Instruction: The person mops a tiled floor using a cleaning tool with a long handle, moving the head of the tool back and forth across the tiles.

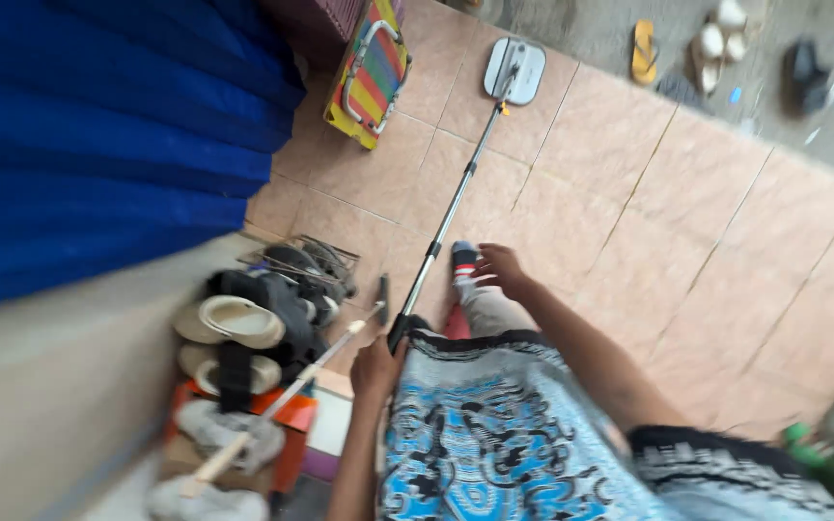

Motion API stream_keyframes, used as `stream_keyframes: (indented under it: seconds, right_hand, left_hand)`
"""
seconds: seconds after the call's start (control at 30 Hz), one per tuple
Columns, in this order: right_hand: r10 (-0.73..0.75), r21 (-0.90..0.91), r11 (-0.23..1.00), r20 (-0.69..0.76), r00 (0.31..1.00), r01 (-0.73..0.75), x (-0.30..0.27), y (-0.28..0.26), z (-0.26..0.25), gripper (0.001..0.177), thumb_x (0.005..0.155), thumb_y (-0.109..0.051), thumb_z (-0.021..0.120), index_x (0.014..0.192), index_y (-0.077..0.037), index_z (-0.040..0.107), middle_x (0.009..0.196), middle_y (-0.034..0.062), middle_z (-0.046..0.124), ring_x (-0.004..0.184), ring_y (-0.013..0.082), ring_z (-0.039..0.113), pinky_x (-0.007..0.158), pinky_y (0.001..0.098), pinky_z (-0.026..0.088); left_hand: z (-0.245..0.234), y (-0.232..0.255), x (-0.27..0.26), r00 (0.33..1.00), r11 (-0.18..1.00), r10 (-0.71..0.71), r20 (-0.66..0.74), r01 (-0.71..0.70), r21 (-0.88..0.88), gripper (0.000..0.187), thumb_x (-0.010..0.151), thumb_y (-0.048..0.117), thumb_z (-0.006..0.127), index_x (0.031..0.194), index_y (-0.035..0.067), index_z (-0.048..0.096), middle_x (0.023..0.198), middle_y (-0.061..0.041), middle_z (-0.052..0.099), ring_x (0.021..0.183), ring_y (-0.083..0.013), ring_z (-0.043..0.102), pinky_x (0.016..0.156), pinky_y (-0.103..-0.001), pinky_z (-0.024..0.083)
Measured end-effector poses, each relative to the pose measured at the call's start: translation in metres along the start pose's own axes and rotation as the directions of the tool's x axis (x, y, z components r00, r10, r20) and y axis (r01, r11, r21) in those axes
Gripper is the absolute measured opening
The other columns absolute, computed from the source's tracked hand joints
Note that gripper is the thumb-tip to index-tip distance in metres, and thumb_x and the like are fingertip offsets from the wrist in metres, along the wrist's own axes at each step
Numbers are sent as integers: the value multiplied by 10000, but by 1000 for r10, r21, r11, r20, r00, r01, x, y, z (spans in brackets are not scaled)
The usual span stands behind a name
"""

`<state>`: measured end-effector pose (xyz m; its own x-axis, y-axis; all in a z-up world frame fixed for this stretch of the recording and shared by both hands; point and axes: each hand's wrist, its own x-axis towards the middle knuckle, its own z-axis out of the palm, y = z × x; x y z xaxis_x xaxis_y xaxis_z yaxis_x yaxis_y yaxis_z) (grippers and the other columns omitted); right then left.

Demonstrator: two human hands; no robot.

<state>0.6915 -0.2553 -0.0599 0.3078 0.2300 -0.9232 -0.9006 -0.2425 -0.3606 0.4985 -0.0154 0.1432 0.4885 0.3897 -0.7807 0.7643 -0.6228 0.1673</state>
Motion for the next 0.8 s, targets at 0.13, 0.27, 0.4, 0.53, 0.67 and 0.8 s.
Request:
stream_keyframes:
  seconds: [0.13, 0.27, 0.4, 0.53, 0.67, 0.8]
  right_hand:
    - [-75, -355, 928, 124, 989, 114, 28, -7, 38, 440, 1036, -332, 566, 1338, -13, 576, 951, 104, 666, 767, 230, 699, 582, 444, 642]
    - [23, -141, 990, 26, 999, -19, 14, -32, 99, 460, 1035, -234, 558, 1307, -75, 223, 848, 194, 592, 711, 338, 702, 556, 463, 602]
    - [58, 144, 988, -35, 998, -52, 27, -30, 108, 488, 978, -23, 512, 1268, -126, 134, 873, 194, 553, 687, 383, 695, 566, 494, 644]
    - [73, 208, 975, 11, 997, -74, 62, -24, 110, 462, 1003, -7, 529, 1282, -68, 165, 871, 229, 538, 671, 316, 690, 554, 455, 617]
    - [50, 225, 973, 49, 998, -60, 77, -28, 114, 259, 1005, -119, 598, 1107, 66, 447, 764, 205, 566, 560, 280, 577, 476, 409, 535]
    - [53, 298, 952, 42, 998, -64, 69, -11, 117, 195, 1003, -82, 611, 1064, 45, 476, 750, 152, 559, 591, 243, 563, 519, 385, 526]
  left_hand:
    - [32, 17, -11, 983, 994, -75, 168, 87, -65, 649, 974, 646, 529, 1009, 19, 690, 976, -271, 729, 976, -455, 701, 837, -529, 562]
    - [38, 32, -25, 997, 995, 12, 71, -5, -97, 513, 1000, 515, 506, 1061, 41, 692, 1003, -266, 726, 964, -469, 697, 834, -558, 543]
    - [15, 47, -43, 995, 995, -92, 30, 93, -28, 453, 980, 458, 555, 1167, 51, 619, 978, -241, 727, 935, -451, 704, 818, -541, 551]
    - [3, 56, -39, 992, 995, -79, -94, 84, 52, 528, 974, 393, 592, 1336, 15, 518, 949, -243, 723, 873, -426, 724, 752, -512, 577]
    - [2, 45, -33, 972, 997, -9, -233, 26, 70, 400, 957, 367, 624, 1135, 10, 595, 969, -232, 728, 887, -403, 729, 751, -498, 584]
    - [0, 23, -50, 973, 997, 70, -220, -71, 0, 349, 1004, 332, 609, 1094, -5, 592, 981, -248, 717, 857, -419, 730, 746, -507, 577]
